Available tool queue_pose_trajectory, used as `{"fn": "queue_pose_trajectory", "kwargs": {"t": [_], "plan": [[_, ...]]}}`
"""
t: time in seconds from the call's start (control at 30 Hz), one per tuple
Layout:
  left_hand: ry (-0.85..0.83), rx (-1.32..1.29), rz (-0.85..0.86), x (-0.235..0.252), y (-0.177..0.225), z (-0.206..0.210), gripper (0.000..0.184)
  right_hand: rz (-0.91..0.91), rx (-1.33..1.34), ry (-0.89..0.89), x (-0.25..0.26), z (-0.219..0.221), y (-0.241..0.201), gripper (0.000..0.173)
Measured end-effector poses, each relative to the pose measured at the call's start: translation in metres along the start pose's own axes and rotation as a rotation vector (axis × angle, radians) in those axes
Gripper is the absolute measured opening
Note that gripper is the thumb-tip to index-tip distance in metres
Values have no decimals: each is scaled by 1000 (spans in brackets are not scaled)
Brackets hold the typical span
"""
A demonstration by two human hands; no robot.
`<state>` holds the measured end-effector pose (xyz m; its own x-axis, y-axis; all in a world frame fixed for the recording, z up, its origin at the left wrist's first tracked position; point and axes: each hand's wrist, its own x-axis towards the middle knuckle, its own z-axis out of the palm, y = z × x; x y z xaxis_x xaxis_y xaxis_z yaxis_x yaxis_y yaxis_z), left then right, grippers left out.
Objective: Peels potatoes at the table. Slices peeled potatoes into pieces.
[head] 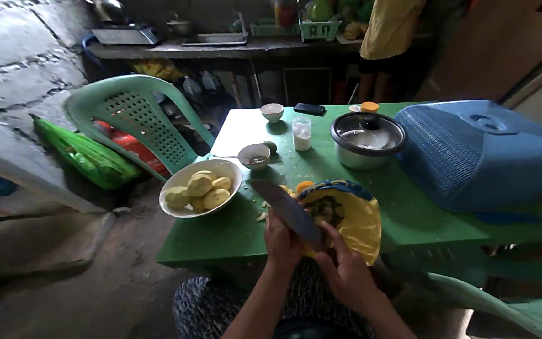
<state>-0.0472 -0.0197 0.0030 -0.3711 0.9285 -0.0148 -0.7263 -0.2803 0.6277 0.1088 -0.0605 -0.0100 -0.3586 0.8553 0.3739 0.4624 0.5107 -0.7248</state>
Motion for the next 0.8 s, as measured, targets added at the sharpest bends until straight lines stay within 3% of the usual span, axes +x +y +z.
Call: {"fn": "queue_pose_trajectory", "kwargs": {"t": [0.13,0.43,0.57,0.8], "plan": [[-29,-59,13,-4,-1,-5,26,-91,-148,39,-7,2,-1,80],[-24,10,83,-12,-3,-5,25,-116,-255,87,-10,7,2,80],[-50,151,161,-15,-4,-2,24,-68,-141,33,-4,10,1,76],[-117,312,144,-28,-12,3,29,209,202,-65,40,-4,10,61]]}}
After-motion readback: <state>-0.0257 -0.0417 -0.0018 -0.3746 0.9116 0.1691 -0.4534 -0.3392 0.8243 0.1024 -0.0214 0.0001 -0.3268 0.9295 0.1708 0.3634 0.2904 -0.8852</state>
